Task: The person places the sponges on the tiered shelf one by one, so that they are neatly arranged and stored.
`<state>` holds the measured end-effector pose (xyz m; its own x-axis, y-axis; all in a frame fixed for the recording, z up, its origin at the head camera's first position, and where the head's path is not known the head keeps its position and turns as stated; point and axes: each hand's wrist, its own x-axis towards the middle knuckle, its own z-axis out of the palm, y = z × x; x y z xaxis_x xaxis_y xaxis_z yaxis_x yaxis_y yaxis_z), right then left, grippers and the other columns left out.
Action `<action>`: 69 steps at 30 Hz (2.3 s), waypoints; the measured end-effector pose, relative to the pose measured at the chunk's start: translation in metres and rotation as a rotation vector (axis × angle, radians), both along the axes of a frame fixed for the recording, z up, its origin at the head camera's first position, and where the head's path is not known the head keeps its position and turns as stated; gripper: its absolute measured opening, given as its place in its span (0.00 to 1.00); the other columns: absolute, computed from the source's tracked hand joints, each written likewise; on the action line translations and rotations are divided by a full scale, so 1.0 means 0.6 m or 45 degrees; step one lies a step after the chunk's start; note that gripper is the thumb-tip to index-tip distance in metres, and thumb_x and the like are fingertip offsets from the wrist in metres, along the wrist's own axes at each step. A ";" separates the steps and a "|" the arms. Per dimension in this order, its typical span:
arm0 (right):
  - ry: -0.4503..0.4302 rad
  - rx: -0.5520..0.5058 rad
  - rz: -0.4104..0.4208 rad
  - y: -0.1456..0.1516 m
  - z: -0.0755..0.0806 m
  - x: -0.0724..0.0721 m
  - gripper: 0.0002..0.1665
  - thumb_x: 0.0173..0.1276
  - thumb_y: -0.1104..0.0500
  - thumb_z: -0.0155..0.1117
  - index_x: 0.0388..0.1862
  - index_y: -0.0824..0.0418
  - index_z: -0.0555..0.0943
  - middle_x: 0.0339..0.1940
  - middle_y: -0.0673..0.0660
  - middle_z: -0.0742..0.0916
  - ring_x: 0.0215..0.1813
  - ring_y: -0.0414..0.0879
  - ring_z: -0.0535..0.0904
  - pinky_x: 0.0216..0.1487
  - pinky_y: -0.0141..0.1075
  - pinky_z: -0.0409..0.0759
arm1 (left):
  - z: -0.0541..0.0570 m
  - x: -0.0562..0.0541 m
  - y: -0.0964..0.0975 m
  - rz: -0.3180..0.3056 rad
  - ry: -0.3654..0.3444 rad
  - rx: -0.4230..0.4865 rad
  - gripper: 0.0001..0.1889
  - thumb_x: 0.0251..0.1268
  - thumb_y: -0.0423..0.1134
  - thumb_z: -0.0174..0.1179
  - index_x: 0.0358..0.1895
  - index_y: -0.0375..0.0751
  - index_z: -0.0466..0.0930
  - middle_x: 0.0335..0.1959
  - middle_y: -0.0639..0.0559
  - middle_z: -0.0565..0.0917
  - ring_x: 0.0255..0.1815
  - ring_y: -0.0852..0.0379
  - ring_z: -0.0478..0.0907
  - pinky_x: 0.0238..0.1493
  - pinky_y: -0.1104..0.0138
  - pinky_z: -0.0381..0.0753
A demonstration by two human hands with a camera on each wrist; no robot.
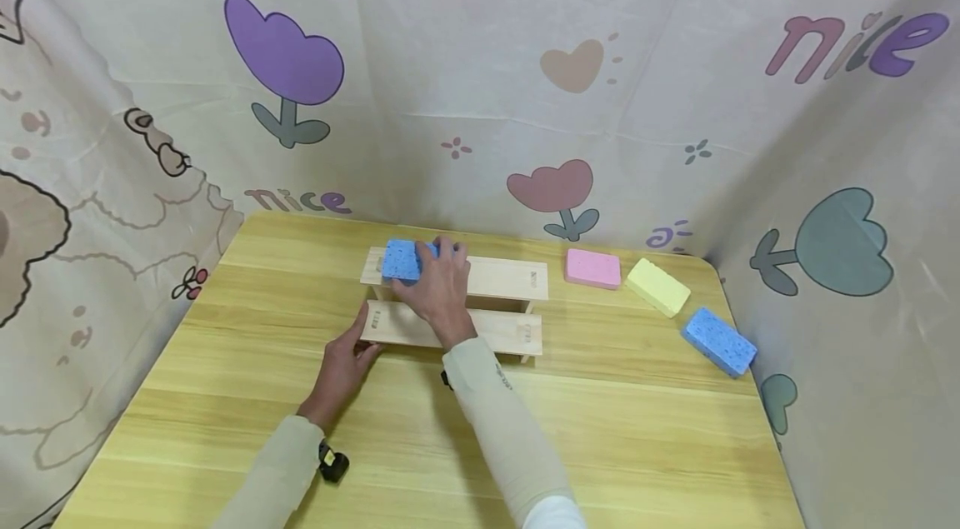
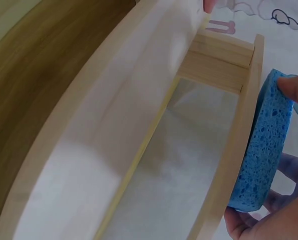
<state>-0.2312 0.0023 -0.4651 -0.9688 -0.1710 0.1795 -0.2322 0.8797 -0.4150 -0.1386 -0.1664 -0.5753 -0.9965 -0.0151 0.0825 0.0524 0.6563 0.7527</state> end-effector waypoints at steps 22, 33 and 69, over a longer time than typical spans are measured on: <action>0.015 0.040 0.006 -0.003 -0.005 -0.002 0.43 0.50 0.33 0.69 0.64 0.50 0.75 0.64 0.58 0.73 0.65 0.59 0.64 0.62 0.48 0.70 | 0.000 0.001 -0.001 -0.015 0.046 -0.012 0.42 0.62 0.32 0.61 0.76 0.44 0.48 0.65 0.37 0.72 0.57 0.46 0.78 0.53 0.58 0.81; -0.001 0.052 0.026 0.001 -0.006 -0.003 0.45 0.51 0.31 0.69 0.65 0.49 0.73 0.65 0.58 0.72 0.66 0.59 0.63 0.63 0.49 0.68 | -0.001 0.001 -0.001 -0.010 0.057 0.007 0.41 0.62 0.31 0.61 0.75 0.43 0.49 0.63 0.37 0.74 0.53 0.47 0.80 0.50 0.59 0.82; -0.144 0.043 0.279 0.043 0.016 -0.010 0.51 0.51 0.34 0.70 0.72 0.46 0.63 0.75 0.58 0.61 0.75 0.58 0.53 0.71 0.55 0.60 | -0.005 0.003 -0.001 -0.011 0.037 0.042 0.41 0.62 0.32 0.61 0.76 0.44 0.48 0.66 0.36 0.71 0.52 0.47 0.80 0.47 0.62 0.83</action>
<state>-0.2372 0.0283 -0.4555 -0.9214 -0.3834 0.0630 -0.3729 0.8272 -0.4204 -0.1366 -0.1670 -0.5784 -0.9937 -0.0094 0.1113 0.0805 0.6303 0.7722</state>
